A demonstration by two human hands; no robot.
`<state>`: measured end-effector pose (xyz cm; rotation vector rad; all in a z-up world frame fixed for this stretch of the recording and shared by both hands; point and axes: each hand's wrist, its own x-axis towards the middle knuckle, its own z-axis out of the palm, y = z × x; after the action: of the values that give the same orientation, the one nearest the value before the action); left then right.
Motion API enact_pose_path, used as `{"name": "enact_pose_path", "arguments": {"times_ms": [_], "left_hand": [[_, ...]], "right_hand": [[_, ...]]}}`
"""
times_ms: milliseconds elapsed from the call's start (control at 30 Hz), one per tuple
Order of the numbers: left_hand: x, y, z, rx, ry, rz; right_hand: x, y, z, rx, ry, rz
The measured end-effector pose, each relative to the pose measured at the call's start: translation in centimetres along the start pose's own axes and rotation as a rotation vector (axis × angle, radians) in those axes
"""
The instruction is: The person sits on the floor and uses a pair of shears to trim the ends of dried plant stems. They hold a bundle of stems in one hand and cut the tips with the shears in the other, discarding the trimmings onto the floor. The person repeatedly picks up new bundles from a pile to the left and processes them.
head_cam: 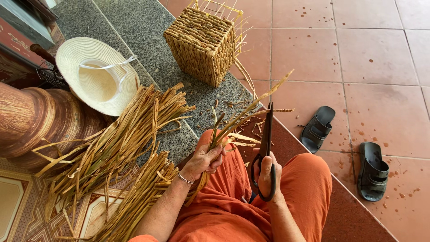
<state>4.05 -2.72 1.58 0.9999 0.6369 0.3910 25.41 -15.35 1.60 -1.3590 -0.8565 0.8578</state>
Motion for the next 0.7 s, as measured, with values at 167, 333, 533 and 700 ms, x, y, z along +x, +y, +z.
{"name": "enact_pose_path", "arguments": {"times_ms": [167,333,533,700], "left_hand": [[-0.2,0.4,0.0,-0.059,0.014,0.012],[-0.5,1.5,-2.4,-0.154,0.077,0.125],[-1.0,5.0,-5.9,-0.154,0.078,0.262],[-1.9,7.6,-6.2,-0.123,0.127,0.311]], "right_hand": [[-0.6,0.0,0.4,0.106,-0.011,-0.023],[-0.5,-0.3,0.2,0.223,0.021,0.021],[-1.0,0.8,1.1,0.194,-0.042,0.012],[-2.1,1.6,3.2,0.323,-0.128,0.211]]}}
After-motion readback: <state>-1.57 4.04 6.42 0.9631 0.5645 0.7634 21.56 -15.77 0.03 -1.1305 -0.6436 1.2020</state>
